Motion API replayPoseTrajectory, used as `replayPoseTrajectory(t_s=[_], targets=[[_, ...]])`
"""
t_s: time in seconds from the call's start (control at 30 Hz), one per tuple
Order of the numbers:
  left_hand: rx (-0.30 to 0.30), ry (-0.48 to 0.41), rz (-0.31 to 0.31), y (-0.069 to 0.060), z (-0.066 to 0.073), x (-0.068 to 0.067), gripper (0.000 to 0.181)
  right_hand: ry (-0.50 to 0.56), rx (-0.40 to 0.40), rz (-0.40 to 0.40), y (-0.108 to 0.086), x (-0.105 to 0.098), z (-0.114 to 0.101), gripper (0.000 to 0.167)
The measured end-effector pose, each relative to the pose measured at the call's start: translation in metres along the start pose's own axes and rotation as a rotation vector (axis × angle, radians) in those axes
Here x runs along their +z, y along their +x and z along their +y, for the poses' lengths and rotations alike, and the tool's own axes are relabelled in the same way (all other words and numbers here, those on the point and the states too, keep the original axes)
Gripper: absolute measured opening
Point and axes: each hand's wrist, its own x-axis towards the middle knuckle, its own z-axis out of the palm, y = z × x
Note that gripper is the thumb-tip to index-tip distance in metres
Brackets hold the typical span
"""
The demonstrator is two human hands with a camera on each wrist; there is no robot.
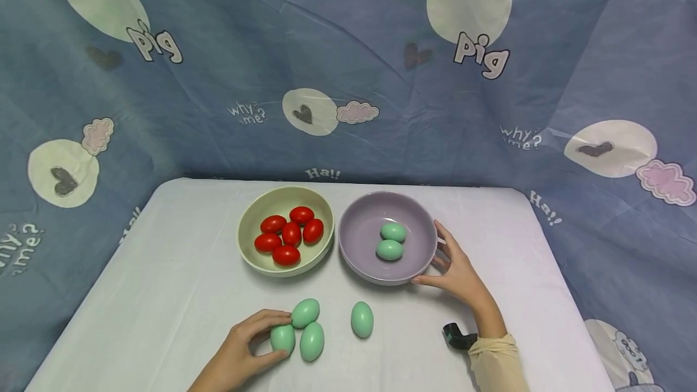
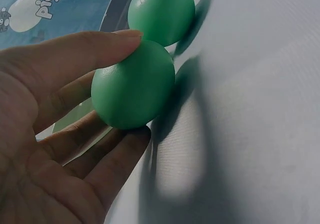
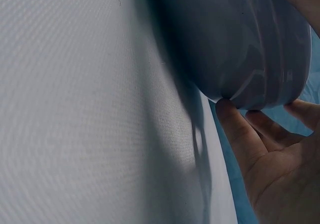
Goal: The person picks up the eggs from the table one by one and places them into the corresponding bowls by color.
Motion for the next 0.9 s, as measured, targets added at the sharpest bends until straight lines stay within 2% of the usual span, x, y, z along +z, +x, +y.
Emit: replayPoseTrajectory(t_s=[0.07, 0.27, 0.47, 0.73, 0.9], targets=[[0.016, 0.006, 0.016, 0.000, 0.000, -0.001, 0.049, 0.000, 0.002, -0.001, 0.000, 0.000, 0.000, 0.131], [0.130, 0.013, 0.078, 0.003, 0.001, -0.006, 0.050, 0.010, -0.002, -0.003, 0.000, 0.000, 0.000, 0.130], [0.222, 0.024, 0.113, 0.013, 0.008, -0.012, 0.049, 0.008, -0.004, -0.003, 0.000, 0.000, 0.000, 0.130], [0.285, 0.024, 0.088, 0.036, 0.025, -0.017, 0.052, -0.002, -0.010, -0.001, 0.000, -0.001, 0.001, 0.131], [0.304, 0.016, 0.065, 0.051, 0.039, -0.020, 0.055, -0.010, -0.017, -0.003, 0.000, 0.000, 0.001, 0.130]])
